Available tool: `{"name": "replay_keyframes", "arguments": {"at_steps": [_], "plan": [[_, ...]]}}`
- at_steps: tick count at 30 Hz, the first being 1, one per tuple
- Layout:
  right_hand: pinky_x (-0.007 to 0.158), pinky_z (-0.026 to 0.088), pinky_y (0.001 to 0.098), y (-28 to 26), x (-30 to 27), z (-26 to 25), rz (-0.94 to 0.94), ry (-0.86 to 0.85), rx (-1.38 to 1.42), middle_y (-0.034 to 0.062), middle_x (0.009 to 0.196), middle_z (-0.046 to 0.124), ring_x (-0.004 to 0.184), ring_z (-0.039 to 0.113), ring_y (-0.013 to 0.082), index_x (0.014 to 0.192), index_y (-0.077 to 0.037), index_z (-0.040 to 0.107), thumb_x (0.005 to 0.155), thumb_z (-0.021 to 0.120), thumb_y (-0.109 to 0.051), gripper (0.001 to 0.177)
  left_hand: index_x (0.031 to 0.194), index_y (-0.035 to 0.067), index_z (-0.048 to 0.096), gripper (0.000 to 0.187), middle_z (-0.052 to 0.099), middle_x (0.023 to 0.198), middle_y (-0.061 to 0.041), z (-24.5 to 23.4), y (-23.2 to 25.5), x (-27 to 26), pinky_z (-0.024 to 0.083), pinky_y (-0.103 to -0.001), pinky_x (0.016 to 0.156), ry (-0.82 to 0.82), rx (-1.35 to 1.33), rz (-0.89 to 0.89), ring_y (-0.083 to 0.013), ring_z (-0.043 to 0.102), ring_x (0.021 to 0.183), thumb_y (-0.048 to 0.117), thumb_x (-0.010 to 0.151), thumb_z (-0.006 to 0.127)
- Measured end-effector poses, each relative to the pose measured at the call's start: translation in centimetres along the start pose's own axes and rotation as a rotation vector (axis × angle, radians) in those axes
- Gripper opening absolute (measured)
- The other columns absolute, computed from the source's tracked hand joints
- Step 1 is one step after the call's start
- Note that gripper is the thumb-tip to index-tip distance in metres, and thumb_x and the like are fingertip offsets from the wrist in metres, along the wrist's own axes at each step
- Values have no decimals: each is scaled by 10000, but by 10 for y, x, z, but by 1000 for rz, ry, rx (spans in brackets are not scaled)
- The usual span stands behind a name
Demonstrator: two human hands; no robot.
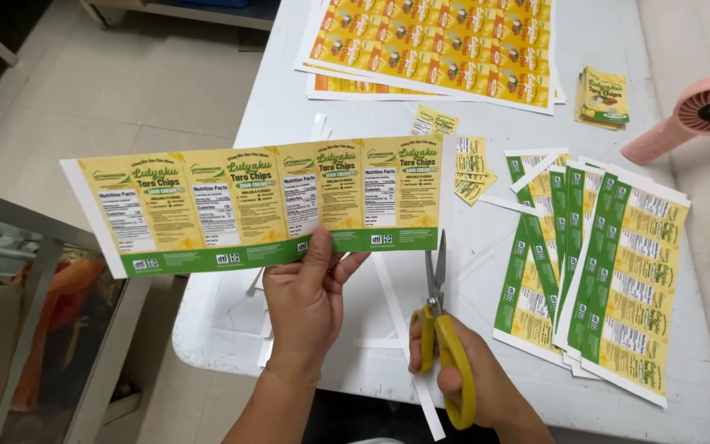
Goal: Using scissors to manually cut individual product labels from a large printed sheet.
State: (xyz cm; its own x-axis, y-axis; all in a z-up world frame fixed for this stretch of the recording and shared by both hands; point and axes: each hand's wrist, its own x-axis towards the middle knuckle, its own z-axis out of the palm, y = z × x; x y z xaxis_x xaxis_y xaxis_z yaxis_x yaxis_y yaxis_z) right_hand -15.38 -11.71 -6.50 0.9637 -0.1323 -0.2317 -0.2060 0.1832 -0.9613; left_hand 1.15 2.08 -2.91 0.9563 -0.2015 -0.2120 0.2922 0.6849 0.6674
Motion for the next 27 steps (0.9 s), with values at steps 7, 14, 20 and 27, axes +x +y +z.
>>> {"name": "replay_keyframes", "arguments": {"at_steps": [7,14,20,27], "plan": [[758,519,326,6,7,-8,-143,14,-66,43,847,638,745,593,164,1095,-51,593,675,632,-927,973,1488,106,459,626,635,1381,-107,-5,-3,-14,687,-481,772,-15,59,27,-281,684,1132,75,901,672],[778,525,333,6,9,-8,-143,11,-50,51,837,645,746,606,170,1092,-48,591,656,642,-944,997,1508,118,441,650,620,1417,-105,-7,-2,-16,692,-507,758,-33,64,41,-343,666,1231,85,902,672],[779,535,338,10,8,-8,-131,4,-39,51,854,650,756,614,170,1108,-39,597,654,640,-935,1005,1530,140,419,666,600,1443,-89,-12,-5,-16,693,-501,760,-50,52,61,-323,663,1223,71,915,665],[768,528,330,9,8,-6,-126,4,-42,50,846,635,753,598,169,1092,-40,586,642,631,-952,1018,1510,114,446,646,616,1423,-109,-11,-4,-18,694,-483,752,-45,54,54,-335,665,1225,85,907,677]]}}
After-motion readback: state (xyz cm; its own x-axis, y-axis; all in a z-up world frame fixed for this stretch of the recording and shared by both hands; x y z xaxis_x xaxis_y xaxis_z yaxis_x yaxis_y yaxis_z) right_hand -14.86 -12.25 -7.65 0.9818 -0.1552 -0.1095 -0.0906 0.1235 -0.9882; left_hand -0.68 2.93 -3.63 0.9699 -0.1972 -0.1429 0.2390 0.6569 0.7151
